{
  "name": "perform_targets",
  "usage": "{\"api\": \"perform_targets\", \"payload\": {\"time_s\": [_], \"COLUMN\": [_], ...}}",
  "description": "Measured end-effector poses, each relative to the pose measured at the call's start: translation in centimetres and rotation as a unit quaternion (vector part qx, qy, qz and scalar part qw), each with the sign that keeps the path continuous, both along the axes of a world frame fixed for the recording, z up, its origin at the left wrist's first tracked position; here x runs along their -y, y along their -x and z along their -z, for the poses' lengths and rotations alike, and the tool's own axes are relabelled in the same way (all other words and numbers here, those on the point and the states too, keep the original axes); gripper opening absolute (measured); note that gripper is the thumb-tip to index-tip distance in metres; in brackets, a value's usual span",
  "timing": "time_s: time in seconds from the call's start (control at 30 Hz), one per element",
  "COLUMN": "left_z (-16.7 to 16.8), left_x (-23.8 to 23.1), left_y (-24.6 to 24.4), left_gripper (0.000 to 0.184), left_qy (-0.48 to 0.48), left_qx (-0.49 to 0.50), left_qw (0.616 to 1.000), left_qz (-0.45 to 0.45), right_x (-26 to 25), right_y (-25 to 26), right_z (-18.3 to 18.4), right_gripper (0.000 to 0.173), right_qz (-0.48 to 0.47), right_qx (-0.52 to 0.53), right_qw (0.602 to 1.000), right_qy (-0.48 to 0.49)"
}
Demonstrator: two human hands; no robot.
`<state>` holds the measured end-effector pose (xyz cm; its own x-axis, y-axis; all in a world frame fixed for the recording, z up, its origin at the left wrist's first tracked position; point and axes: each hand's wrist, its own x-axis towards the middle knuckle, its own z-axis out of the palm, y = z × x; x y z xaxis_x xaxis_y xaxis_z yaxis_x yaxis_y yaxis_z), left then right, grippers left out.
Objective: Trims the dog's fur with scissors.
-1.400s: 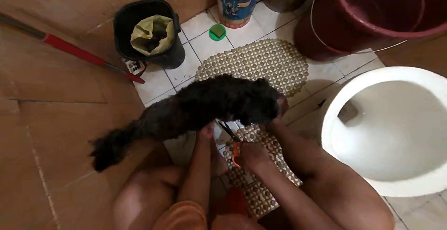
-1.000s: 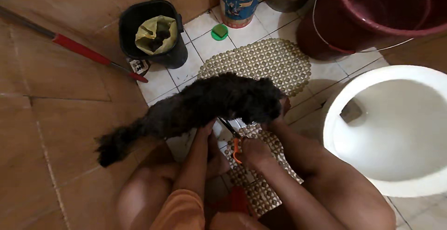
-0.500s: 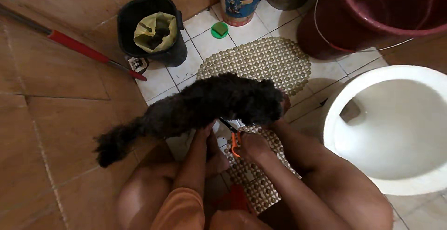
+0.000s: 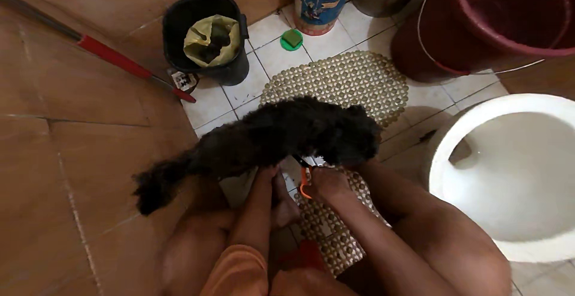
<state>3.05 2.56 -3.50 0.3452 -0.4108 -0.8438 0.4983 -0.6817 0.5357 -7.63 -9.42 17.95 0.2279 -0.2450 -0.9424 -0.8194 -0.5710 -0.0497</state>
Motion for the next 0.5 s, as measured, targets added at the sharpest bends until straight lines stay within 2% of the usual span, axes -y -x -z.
{"api": "perform_targets", "payload": {"time_s": [0.03,0.13,0.17,0.23,0.33,0.43,0.5], "left_z": [0.2,0.3,0.3,0.8,0.3,-0.6,-0.5], "left_x": [-0.1,-0.3,-0.2,-0.1,0.1,0.2,-0.4], "left_y": [0.1,0.0,0.1,0.3,0.8,1.0,0.9], "left_gripper": [0.042,0.045,0.045,0.043,0.041,0.039,0.042], "left_qy": [-0.019,-0.088,-0.099,-0.077,0.012,0.053,0.012], "left_qx": [0.017,0.064,0.063,0.023,-0.051,-0.088,-0.057], "left_qw": [1.0,0.989,0.988,0.997,0.99,0.977,0.992], "left_qz": [0.003,0.102,0.097,0.014,-0.133,-0.185,-0.111], "right_x": [0.1,0.3,0.4,0.5,0.8,0.6,0.4], "right_y": [0.0,0.3,0.3,0.3,0.0,-0.3,-0.6], "right_z": [-0.2,-0.8,-0.7,-0.2,0.6,0.4,-0.6], "right_gripper": [0.062,0.063,0.064,0.064,0.064,0.064,0.063], "right_qz": [-0.006,-0.023,-0.023,-0.015,-0.008,-0.018,-0.032], "right_qx": [-0.006,-0.01,-0.009,-0.006,-0.009,-0.012,-0.015], "right_qw": [1.0,1.0,1.0,1.0,1.0,1.0,0.999], "right_qy": [-0.002,-0.012,-0.011,-0.004,0.001,-0.003,-0.017]}}
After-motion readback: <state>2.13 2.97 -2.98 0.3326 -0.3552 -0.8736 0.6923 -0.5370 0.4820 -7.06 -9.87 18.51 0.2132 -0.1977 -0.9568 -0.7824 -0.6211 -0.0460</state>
